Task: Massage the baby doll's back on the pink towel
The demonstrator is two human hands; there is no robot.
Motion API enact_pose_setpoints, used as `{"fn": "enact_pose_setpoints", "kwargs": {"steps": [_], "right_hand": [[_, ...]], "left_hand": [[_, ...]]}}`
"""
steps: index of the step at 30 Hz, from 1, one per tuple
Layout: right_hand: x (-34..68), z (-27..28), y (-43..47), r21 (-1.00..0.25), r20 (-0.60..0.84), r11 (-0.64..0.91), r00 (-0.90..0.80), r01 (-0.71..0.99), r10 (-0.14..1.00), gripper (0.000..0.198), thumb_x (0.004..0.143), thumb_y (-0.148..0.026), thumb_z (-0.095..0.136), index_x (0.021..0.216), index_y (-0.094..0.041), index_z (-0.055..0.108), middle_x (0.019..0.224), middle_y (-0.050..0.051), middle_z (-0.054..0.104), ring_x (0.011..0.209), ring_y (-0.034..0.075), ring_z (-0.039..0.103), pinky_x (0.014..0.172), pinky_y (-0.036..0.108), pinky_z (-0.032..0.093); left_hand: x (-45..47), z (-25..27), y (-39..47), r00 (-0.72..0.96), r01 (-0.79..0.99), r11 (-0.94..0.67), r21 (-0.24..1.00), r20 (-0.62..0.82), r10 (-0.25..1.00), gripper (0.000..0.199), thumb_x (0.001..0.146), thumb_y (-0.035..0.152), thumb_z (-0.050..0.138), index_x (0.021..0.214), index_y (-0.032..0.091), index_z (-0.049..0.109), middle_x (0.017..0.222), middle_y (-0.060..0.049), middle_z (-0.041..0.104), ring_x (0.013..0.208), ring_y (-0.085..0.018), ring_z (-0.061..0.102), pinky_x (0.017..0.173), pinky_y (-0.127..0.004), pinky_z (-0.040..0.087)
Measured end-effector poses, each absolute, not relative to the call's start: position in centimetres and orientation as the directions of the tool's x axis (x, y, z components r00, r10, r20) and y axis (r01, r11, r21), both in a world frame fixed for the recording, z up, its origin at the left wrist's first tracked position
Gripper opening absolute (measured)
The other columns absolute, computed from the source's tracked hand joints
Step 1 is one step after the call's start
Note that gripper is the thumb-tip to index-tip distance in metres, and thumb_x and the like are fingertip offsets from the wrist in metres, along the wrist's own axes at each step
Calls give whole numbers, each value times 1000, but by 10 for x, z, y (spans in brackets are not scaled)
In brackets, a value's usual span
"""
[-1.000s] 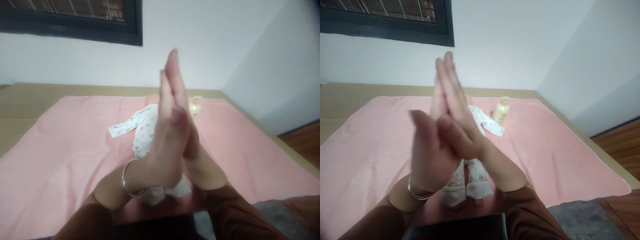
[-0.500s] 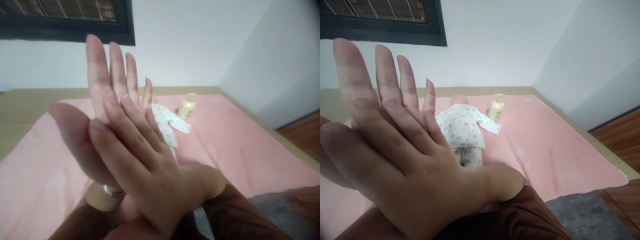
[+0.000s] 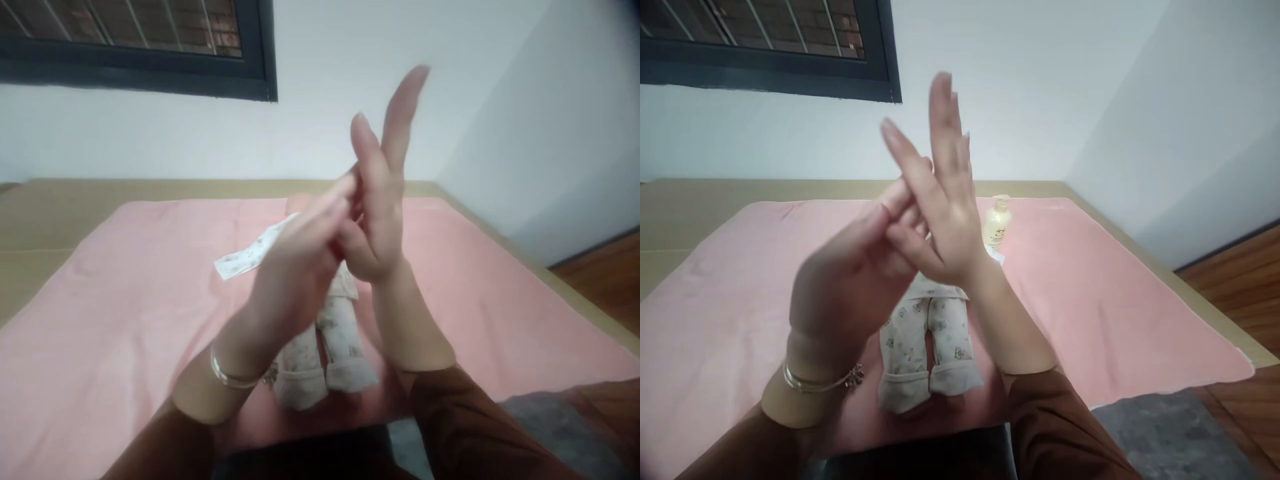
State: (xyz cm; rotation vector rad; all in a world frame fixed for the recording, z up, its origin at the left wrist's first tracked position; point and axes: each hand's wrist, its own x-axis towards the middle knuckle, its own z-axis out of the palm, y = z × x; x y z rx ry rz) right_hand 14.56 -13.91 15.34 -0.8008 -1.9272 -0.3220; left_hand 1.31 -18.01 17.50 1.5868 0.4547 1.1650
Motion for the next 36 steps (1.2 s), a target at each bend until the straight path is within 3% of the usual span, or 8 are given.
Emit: {"fn": "enact_pose_setpoints", "kwargs": {"steps": [2,7,11,14,20,23,28,36], "right_hand": [[148,144,-118,-106,906,745,-245,658,346,64,101,-50,28,158,-24,16,170,-6,-18,159,26,-12,133,49,7],[133,99,-73,-368,594,535,-251,760,764,55,95,-24,33,147,-26,49,156,-1,48,152,22,34,129,49,29],[112,61,-50,-446,429,409,-211,797,879,57,88,-16,33,138,-15,61,144,6,61,137,22,54,121,37,41],[108,43,-40,-445,380,405,-241,799,893,60,88,-14,31,142,-13,57,146,8,59,135,20,55,119,35,42],[131,24,-20,-335,261,523,-456,784,851,63,90,-19,38,153,-21,45,159,4,43,155,26,28,130,57,10],[139,19,-15,-308,218,468,-417,828,882,62,92,-23,41,154,-24,43,165,3,33,158,30,17,128,63,6],[152,11,-14,-283,207,420,-372,862,905,58,99,-43,43,155,-28,41,170,5,15,159,32,10,125,67,7],[178,-1,-12,-451,144,184,-132,873,981,71,101,-56,26,162,-19,22,170,11,13,159,32,11,127,62,5]], "left_hand": [[11,169,-146,288,-193,-431,882,471,834,45,99,28,27,125,27,63,131,3,68,141,-26,51,110,-47,54],[12,96,-44,-159,76,-450,890,456,876,29,93,28,45,109,20,68,121,-6,72,125,-23,64,111,-40,51],[14,35,0,-230,252,-249,935,307,923,29,90,22,40,87,18,68,102,-8,75,102,-22,69,99,-36,54],[13,12,6,-276,339,-212,917,312,909,30,92,22,38,92,19,67,106,-9,75,103,-23,68,98,-36,52],[12,-5,10,-193,513,-228,828,369,909,39,99,26,29,113,18,65,115,-11,73,111,-24,67,101,-37,51],[11,-10,11,-30,616,-293,731,393,919,47,101,28,26,131,15,60,136,-14,65,129,-25,59,115,-41,42],[4,-14,2,111,767,-287,574,322,940,58,104,39,18,153,20,42,165,-8,34,156,-24,27,131,-53,1],[1,-18,1,73,801,-237,549,303,950,58,103,44,20,151,23,45,164,-8,36,155,-28,29,129,-61,-1]]}}
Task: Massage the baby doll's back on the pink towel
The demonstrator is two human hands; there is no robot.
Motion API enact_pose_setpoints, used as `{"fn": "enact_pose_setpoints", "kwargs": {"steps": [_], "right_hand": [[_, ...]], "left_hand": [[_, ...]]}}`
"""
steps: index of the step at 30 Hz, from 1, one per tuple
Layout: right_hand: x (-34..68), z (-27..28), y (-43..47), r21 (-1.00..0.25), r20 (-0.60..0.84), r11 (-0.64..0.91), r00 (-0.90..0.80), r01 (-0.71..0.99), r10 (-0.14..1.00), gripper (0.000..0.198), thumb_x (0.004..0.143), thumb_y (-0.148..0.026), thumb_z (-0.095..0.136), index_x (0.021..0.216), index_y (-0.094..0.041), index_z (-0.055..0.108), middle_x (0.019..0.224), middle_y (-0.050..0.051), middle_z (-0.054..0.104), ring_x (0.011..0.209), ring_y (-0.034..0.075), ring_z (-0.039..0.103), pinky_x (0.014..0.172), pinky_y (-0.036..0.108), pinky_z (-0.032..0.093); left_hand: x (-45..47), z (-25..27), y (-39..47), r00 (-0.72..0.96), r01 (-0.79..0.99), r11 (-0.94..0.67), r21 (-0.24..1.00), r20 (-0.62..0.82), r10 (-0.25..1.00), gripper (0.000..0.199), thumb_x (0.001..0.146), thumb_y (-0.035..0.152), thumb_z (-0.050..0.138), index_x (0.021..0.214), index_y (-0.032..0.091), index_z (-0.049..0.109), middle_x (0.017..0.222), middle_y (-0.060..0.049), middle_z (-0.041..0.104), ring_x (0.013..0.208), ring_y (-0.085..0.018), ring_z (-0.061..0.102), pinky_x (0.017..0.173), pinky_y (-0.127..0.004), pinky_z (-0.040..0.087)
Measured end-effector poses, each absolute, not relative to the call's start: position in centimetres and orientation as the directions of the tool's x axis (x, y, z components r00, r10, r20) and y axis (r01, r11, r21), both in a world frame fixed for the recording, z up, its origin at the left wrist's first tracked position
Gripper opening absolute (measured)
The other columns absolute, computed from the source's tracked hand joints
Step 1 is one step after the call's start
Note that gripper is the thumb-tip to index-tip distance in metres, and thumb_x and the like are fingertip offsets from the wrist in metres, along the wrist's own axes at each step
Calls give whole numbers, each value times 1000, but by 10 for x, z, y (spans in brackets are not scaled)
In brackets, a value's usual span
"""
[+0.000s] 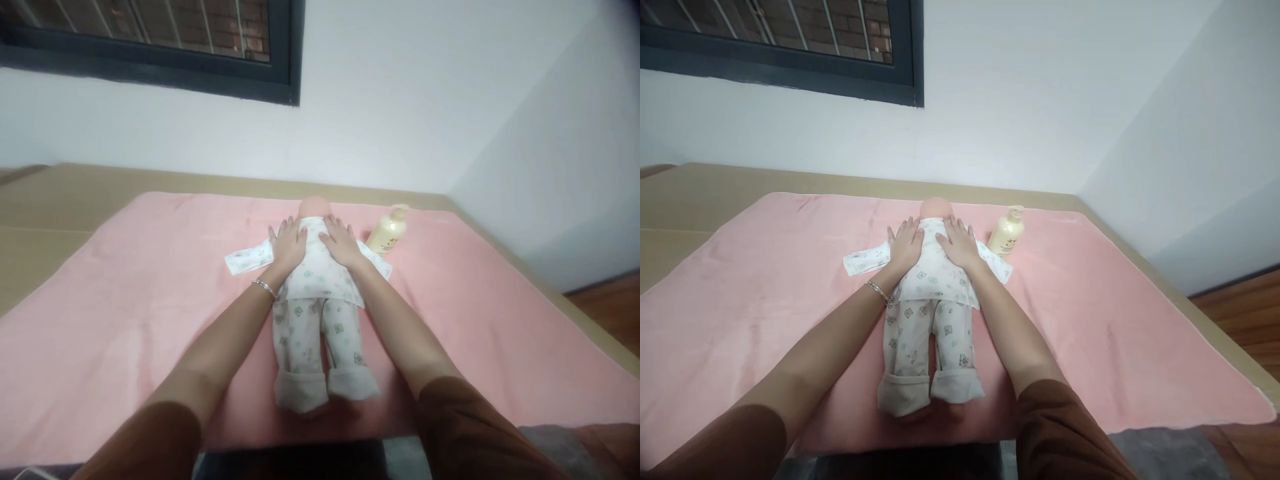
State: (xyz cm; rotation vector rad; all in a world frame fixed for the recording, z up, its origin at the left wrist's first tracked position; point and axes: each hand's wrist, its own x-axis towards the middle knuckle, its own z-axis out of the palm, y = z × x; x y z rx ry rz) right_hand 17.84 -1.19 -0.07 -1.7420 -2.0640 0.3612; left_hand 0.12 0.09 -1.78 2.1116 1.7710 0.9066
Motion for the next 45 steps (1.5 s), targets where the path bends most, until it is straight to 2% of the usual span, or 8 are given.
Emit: {"fn": "enact_pose_setpoints", "kwargs": {"steps": [6,12,17,22,28,33,37,45], "right_hand": [[141,16,-39,-381,38,-123,149,916,988,82,100,-54,27,157,5,24,164,31,19,156,42,16,125,63,15],[102,20,-74,-142,200,308,-278,941,940,70,96,-28,37,158,1,26,166,24,21,157,40,16,128,59,11],[130,25,-43,-231,108,468,-455,853,884,68,95,-31,36,159,-8,29,168,12,22,159,28,15,130,54,4],[156,24,-16,-397,74,170,-153,902,985,70,102,-46,26,162,-12,19,171,11,8,160,28,8,129,56,4],[121,27,-58,-239,13,-170,179,956,984,79,102,-50,30,157,7,22,161,32,25,151,45,28,120,59,30],[106,26,-73,-114,165,207,-187,972,968,65,99,-31,38,158,-5,30,166,22,24,154,44,21,124,61,21],[140,25,-39,-268,126,436,-417,859,900,57,100,-34,37,155,-20,41,167,5,28,158,31,16,129,59,9],[136,20,-36,-294,92,52,-26,954,995,70,102,-40,31,159,-1,23,166,24,19,156,39,19,126,57,19]], "left_hand": [[1,-19,2,-7,793,-183,582,308,951,55,101,43,23,140,23,56,151,-11,54,144,-29,45,126,-59,18],[-1,-18,2,4,783,-209,586,331,944,48,101,34,25,130,23,62,137,-8,66,132,-26,56,118,-47,32],[0,-18,1,-7,779,-206,592,337,942,49,100,29,25,131,23,63,137,-8,66,131,-27,55,116,-46,34],[1,-16,0,-11,819,-177,545,324,946,46,101,34,30,130,23,63,133,-8,68,128,-27,57,114,-45,36],[1,-16,0,-20,824,-159,544,308,951,45,101,34,30,129,25,63,134,-6,68,129,-25,56,114,-43,36],[0,-17,0,-18,816,-171,552,321,947,44,99,32,31,126,25,65,131,-6,69,126,-26,58,112,-44,38],[0,-16,0,-19,810,-171,560,318,948,44,98,29,32,128,24,64,132,-7,69,127,-26,58,112,-44,37],[1,-15,0,-26,802,-169,573,317,948,43,97,30,34,126,24,65,132,-7,69,128,-27,57,113,-45,36]]}}
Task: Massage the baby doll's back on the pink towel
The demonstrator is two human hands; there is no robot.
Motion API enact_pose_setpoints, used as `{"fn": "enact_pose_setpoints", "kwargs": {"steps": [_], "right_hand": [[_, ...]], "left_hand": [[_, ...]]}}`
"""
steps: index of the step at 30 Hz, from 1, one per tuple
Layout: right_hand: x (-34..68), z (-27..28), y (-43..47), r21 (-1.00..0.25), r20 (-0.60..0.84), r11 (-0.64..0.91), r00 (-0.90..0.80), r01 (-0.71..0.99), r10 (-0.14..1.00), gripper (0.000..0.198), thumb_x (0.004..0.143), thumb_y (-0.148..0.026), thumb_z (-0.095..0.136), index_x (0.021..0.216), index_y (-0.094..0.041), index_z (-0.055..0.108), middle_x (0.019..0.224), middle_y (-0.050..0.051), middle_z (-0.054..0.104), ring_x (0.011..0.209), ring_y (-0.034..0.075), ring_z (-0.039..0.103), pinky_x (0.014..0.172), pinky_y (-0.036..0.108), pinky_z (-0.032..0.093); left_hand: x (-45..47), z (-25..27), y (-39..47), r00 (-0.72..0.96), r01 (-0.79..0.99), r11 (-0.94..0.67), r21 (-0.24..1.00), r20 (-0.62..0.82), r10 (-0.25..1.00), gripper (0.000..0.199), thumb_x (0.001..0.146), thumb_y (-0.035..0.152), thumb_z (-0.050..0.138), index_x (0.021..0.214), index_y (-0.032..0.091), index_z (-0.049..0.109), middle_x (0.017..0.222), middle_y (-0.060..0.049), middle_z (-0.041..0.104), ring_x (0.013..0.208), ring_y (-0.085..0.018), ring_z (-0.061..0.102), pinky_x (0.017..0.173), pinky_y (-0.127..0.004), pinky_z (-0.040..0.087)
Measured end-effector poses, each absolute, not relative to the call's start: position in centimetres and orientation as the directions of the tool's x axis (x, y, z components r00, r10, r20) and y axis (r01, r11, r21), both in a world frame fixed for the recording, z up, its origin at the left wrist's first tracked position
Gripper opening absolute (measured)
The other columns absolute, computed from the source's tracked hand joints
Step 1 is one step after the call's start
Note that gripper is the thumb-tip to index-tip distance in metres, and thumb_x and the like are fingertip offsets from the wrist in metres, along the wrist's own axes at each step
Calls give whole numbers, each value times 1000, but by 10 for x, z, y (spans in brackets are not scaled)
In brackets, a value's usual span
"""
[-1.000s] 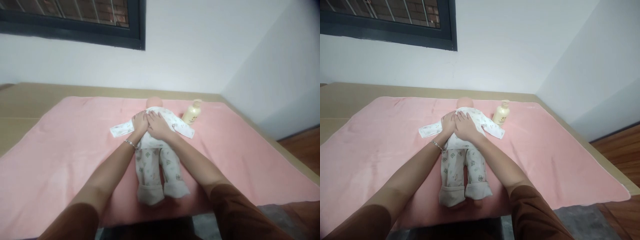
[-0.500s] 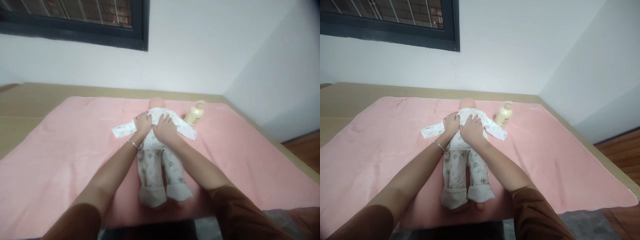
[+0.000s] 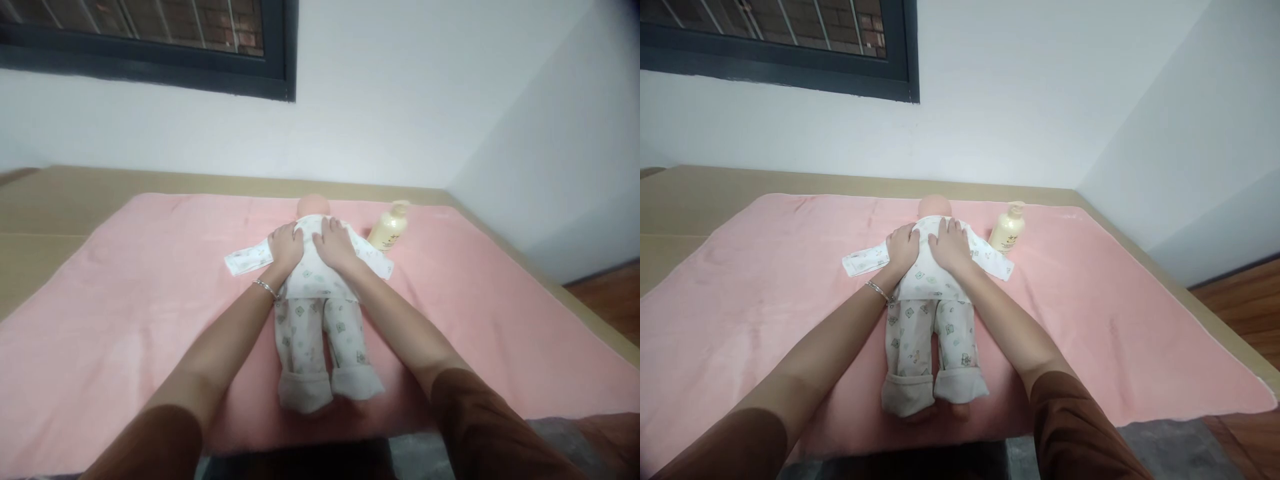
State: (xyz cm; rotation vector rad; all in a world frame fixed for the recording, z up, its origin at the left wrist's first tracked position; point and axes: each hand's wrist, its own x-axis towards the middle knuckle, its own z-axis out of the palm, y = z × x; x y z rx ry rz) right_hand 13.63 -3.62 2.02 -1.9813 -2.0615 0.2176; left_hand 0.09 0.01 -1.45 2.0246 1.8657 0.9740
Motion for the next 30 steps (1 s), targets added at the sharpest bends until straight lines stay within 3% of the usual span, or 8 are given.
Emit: {"fn": "enact_pose_setpoints", "kwargs": {"steps": [2,5,10,13,16,23,26,30], "right_hand": [[117,20,-54,-225,117,77,-52,971,992,71,99,-37,36,158,1,25,166,27,19,155,43,17,125,59,19],[101,20,-71,-169,177,276,-246,946,953,68,97,-28,37,158,-1,29,166,21,23,157,39,16,128,59,10],[126,20,-47,-337,185,432,-391,837,902,60,97,-26,33,154,-11,42,164,10,34,157,25,23,130,52,8],[152,16,-24,-447,203,368,-309,815,929,57,102,-37,27,153,-19,44,167,5,29,159,24,18,130,54,6],[164,12,-13,-473,189,254,-185,844,964,61,102,-40,26,158,-17,35,169,8,20,159,26,15,130,53,8],[132,14,-41,-283,167,29,19,959,986,66,102,-35,28,156,2,28,163,26,29,154,37,26,125,54,22],[117,18,-56,-190,183,167,-132,968,974,65,99,-30,35,157,-1,29,165,25,23,156,39,20,125,56,20],[124,22,-51,-200,171,466,-438,862,883,62,95,-20,35,156,-9,37,166,13,29,158,28,19,130,53,9]], "left_hand": [[0,-16,1,-27,803,-174,570,326,945,41,96,29,35,122,25,66,128,-7,70,124,-27,59,111,-45,38],[-1,-17,1,-11,805,-198,559,348,937,38,97,29,33,112,26,68,120,-5,73,116,-26,63,106,-44,41],[0,-16,-1,-24,806,-186,562,346,938,41,97,26,31,116,25,68,123,-6,72,120,-26,61,108,-43,40],[1,-14,-2,-23,795,-190,576,341,940,43,96,28,33,123,24,66,129,-6,70,125,-27,59,112,-44,38],[2,-12,-2,-25,799,-186,573,339,940,44,96,28,33,125,24,66,130,-6,70,126,-27,58,113,-44,37],[1,-14,-1,-23,806,-173,566,322,946,45,96,29,32,126,25,65,132,-6,69,127,-26,58,114,-43,37],[0,-15,-1,-19,809,-182,558,334,942,44,96,29,32,124,25,65,131,-6,69,126,-26,58,112,-44,38],[0,-15,-2,-10,816,-190,546,342,940,42,96,25,31,116,26,68,122,-6,72,120,-26,62,108,-44,41]]}}
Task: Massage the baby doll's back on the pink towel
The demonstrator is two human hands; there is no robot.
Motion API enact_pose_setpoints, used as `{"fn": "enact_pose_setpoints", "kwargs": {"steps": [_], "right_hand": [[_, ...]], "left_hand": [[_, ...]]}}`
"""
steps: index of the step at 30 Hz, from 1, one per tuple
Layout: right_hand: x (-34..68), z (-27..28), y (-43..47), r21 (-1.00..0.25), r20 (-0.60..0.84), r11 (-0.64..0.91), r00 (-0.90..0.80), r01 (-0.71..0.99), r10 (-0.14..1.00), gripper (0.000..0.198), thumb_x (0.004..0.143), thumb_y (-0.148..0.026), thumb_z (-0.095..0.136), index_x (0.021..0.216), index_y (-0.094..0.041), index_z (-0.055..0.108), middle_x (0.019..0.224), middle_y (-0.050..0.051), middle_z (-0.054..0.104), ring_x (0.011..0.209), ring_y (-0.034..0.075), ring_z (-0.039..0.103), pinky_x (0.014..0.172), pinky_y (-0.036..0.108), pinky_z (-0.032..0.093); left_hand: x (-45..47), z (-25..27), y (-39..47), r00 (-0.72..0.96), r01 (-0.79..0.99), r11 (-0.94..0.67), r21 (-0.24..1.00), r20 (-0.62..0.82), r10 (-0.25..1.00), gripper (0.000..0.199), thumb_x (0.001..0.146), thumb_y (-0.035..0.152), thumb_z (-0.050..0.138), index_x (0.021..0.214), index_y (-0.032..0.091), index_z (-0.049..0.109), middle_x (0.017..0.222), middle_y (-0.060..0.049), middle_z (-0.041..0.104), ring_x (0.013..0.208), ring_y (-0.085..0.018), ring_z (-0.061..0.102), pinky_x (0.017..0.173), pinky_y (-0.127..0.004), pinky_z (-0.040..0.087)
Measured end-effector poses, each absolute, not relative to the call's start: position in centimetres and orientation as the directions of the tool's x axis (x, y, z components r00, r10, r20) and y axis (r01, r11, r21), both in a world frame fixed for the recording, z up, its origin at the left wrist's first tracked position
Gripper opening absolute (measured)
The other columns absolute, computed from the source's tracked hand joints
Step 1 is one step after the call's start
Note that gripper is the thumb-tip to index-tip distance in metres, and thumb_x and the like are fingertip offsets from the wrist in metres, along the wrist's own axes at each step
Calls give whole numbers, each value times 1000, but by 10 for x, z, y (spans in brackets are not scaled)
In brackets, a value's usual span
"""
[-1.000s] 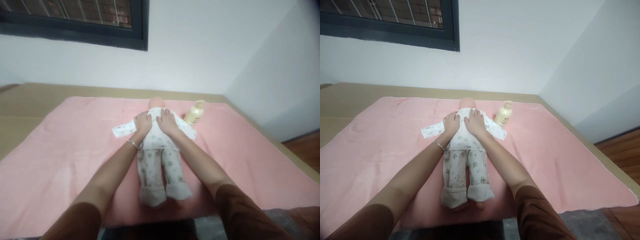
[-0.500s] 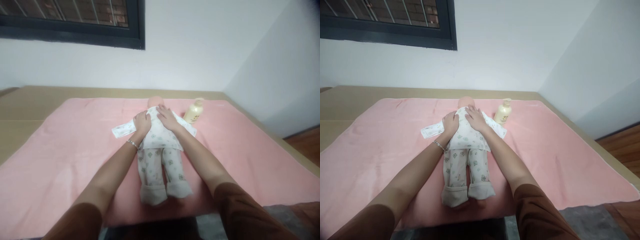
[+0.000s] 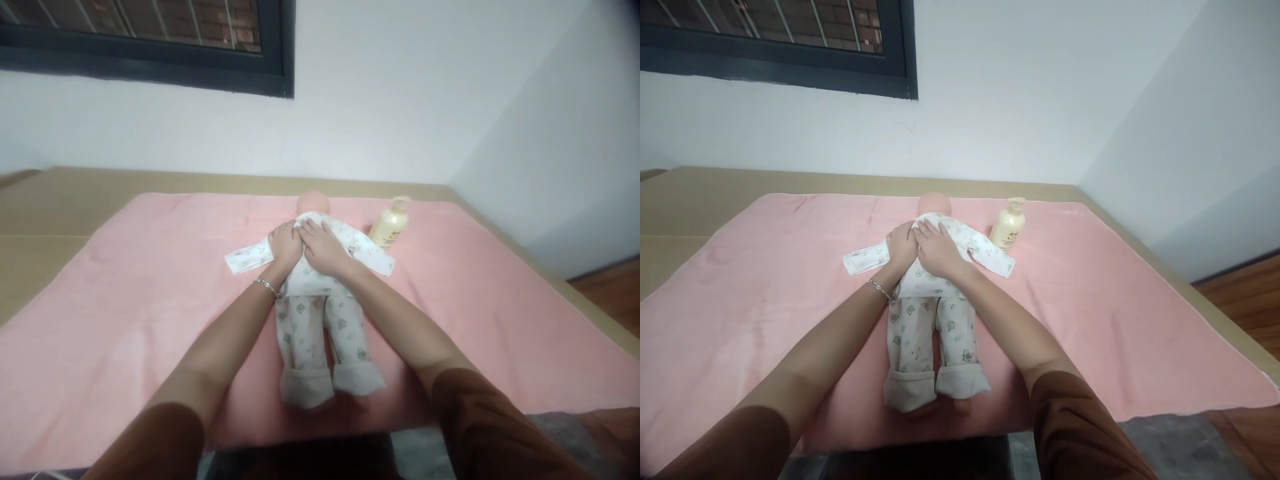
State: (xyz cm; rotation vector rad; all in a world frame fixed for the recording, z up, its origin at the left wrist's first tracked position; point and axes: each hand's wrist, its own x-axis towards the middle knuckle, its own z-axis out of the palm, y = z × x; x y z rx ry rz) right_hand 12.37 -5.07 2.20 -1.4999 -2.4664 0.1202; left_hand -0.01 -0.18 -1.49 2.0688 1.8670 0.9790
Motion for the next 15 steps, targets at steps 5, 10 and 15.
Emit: {"fn": "enact_pose_setpoints", "kwargs": {"steps": [5,10,15], "right_hand": [[155,21,-21,-355,167,405,-369,842,914,53,102,-37,31,152,-27,47,169,1,23,160,29,9,128,60,8],[152,21,-23,-351,111,109,-75,930,991,68,102,-47,28,160,-11,28,169,16,18,158,35,12,127,57,16],[119,20,-60,-181,146,-45,71,983,987,78,100,-43,33,152,15,27,159,36,27,153,43,27,126,55,19]], "left_hand": [[1,-15,-1,-14,799,-194,569,340,940,44,97,29,32,125,24,65,131,-7,69,127,-27,58,114,-45,37],[1,-14,-1,-22,794,-178,581,320,947,47,96,30,32,130,22,64,136,-6,67,131,-26,55,118,-44,33],[0,-15,1,-26,786,-172,594,310,951,46,96,31,32,128,24,64,137,-6,66,132,-24,55,122,-47,27]]}}
